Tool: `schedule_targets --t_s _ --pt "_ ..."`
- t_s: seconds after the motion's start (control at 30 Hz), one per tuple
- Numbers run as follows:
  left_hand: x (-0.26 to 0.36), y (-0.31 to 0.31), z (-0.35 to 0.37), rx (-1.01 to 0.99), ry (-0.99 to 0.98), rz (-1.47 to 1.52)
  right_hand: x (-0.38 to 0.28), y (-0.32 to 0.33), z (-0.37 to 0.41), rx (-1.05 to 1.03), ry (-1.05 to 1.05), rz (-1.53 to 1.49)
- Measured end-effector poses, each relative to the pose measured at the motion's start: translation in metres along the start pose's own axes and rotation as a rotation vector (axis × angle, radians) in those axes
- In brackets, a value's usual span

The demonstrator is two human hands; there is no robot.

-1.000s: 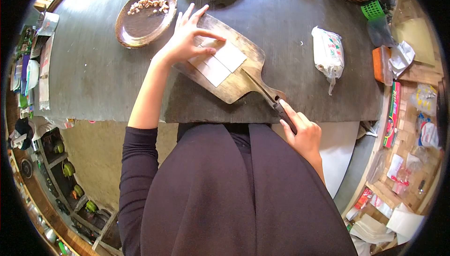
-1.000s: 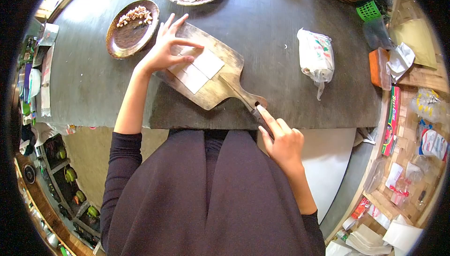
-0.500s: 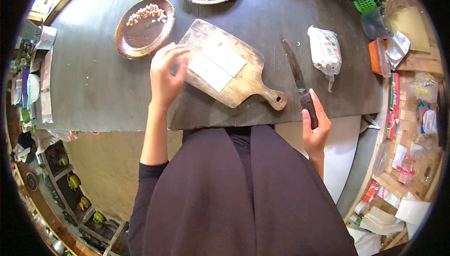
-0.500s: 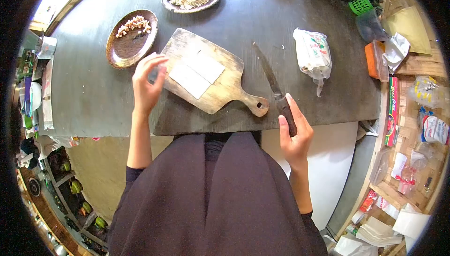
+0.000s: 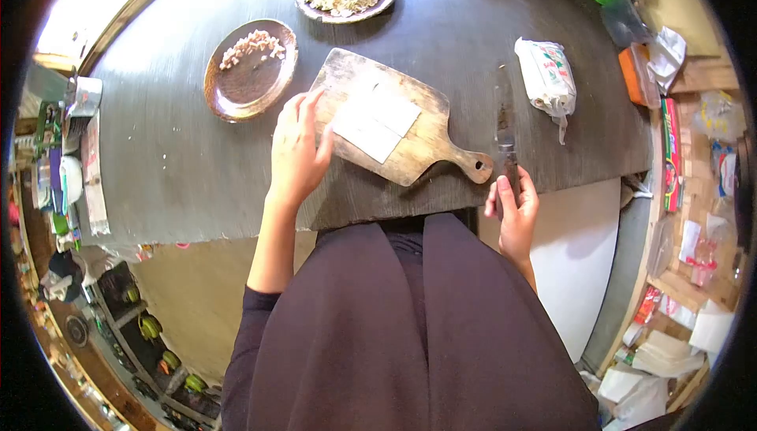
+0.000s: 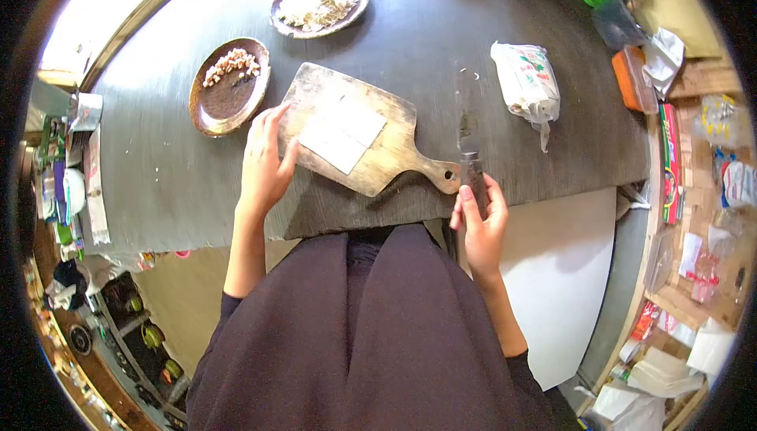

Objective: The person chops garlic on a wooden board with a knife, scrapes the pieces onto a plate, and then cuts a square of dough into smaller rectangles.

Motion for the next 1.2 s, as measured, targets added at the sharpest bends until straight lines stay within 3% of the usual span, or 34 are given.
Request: schedule_targets --t_s 0.43,0.6,0.7,0.77,0.87,0.97,1.0,1.03,1.1,1.17,1.2 --pt "-0.011 0.031 0.019 -0.188 0.070 0.064 0.031 -0.013 0.002 0.219 0.096 0.196" --pt "-0.016 0.029 0.018 -0.207 0.053 0.095 0.031 -0.005 -0.019 0.373 0.209 0.218" --pt "0.001 0.026 0.024 -0.308 0.034 0.253 0.037 0.001 -0.037 0.371 0.382 0.321" --pt "0.010 0.019 0.031 -0.378 -0.062 0.310 0.032 -0.003 -0.041 0.466 0.418 0.505" --pt "0.022 0.016 0.029 -0.437 -0.108 0.312 0.009 -0.024 -0.024 0.533 0.397 0.474" --pt "0.030 0.008 0.017 -0.363 -0.228 0.219 -0.001 -0.055 0.005 0.451 0.199 0.186" --pt "0.036 0.005 0.011 -0.290 -0.357 0.178 0.028 -0.049 0.009 0.473 0.273 0.402" --pt "0.041 0.002 0.006 -0.213 -0.484 0.137 0.029 -0.061 0.022 0.444 0.162 0.350" --pt "0.046 -0.017 -0.003 -0.260 -0.525 0.139 0.019 -0.091 0.043 0.380 0.317 0.374" --pt "0.055 -0.037 -0.011 -0.238 -0.680 0.060 0.014 -0.111 0.059 0.347 0.331 0.602" --pt "0.056 -0.047 -0.014 -0.291 -0.692 0.075 0.022 -0.115 0.063 0.288 0.306 0.533"
Point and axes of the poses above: each hand's wrist, its own z-axis away from the middle knuckle, its own y-axis out of the back of the hand, x = y × z, the point moved 4 cm from there along -z, towards the middle knuckle, and after that the axes turned 1 degree about y, right-handed, at the moved point
